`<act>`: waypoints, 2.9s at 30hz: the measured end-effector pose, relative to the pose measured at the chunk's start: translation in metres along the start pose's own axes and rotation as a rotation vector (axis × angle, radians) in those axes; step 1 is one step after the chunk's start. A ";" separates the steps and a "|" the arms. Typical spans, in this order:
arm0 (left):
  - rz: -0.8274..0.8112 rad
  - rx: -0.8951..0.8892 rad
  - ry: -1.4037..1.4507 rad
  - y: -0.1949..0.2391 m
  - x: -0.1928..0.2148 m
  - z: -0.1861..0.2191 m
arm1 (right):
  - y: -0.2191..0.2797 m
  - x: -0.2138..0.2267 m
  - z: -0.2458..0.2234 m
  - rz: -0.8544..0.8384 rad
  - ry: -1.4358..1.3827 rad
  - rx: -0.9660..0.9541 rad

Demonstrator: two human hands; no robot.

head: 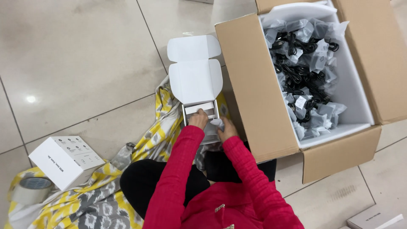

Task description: The person packs electronic devices from a large shipping box into individual retail boxes.

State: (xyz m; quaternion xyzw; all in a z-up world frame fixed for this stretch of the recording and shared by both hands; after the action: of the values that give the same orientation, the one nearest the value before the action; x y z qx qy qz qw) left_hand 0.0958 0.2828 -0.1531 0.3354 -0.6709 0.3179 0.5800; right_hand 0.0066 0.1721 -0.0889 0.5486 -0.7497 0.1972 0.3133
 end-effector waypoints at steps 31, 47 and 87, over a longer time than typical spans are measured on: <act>-0.047 0.198 0.719 0.009 0.159 -0.078 | -0.076 -0.044 0.040 -0.069 -0.615 -0.100; 0.114 -0.024 0.241 -0.003 0.039 -0.015 | -0.053 0.006 0.010 0.225 -0.668 -0.020; -0.238 1.215 1.876 0.065 -0.082 -0.037 | -0.053 -0.073 -0.049 -0.451 0.908 0.583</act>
State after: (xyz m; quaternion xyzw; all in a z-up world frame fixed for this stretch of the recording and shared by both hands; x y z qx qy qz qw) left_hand 0.0712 0.3568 -0.2324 0.2527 0.3334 0.6614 0.6226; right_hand 0.0842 0.2380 -0.1059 0.6187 -0.3198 0.5392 0.4735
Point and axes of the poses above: each hand's wrist, its own y-axis away from the middle knuckle, its own x-axis out of the back of the hand, z = x × y, the point moved 10 cm from there along -y, towards the middle knuckle, and after that the axes turned 4 degrees about x, right-handed, at the moved point
